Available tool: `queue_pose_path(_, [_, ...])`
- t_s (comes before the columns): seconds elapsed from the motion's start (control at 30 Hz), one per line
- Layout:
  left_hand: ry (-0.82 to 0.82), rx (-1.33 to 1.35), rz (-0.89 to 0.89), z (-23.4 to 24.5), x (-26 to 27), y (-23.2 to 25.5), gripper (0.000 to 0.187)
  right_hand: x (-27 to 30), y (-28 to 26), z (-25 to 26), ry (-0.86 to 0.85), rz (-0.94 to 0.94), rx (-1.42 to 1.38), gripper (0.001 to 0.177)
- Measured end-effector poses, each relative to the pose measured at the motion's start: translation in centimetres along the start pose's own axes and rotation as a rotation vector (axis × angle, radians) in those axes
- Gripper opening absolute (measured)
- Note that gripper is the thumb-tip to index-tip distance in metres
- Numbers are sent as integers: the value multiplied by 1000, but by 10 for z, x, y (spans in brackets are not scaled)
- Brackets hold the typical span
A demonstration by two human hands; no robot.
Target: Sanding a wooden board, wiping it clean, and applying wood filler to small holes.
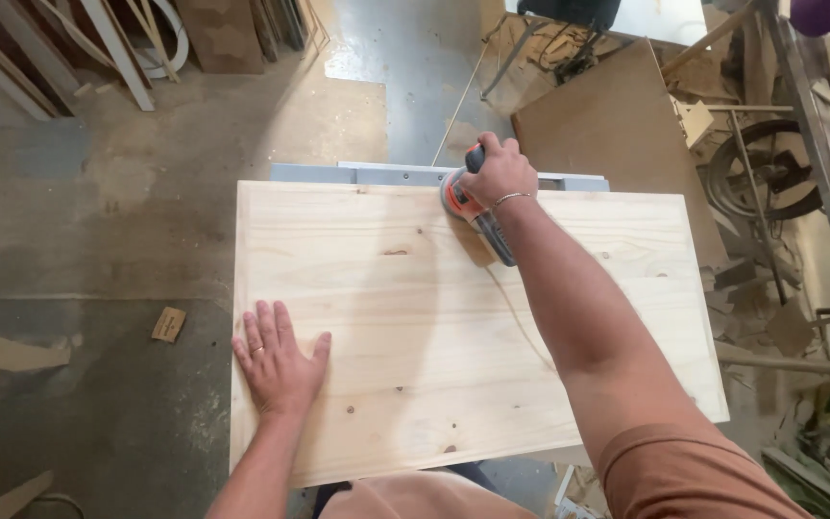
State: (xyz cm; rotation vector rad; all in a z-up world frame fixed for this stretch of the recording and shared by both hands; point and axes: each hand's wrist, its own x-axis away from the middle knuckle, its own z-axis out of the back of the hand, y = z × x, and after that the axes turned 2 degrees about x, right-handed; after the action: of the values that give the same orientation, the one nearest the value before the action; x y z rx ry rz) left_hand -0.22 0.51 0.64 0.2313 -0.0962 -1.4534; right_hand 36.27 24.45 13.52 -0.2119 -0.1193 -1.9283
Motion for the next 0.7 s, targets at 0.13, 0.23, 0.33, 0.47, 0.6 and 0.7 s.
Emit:
queue_pose_path(0.13, [47,-19,-24,5,-3,-1,96,-3,49,9,7,-52,-40,62])
queue_pose_path(0.23, [-186,-34,-26,16,-8,1,99,-3,85,20,16,-79,-118,49])
queue_pose_path(0.33, [-202,-44,-21,23,-8,7,99,-15,128,14,55,-88,-115,55])
queue_pose_path(0.47, [-141,-2,30,23,-12,21,101,-27,175,20,58,-135,-100,49])
queue_pose_path(0.6, [-139,-29,134,36,-17,45,103,-33,226,22,57,-188,-110,52])
queue_pose_path(0.7, [-90,-33,98,40,-14,48,102,-41,262,22,80,-224,-118,52])
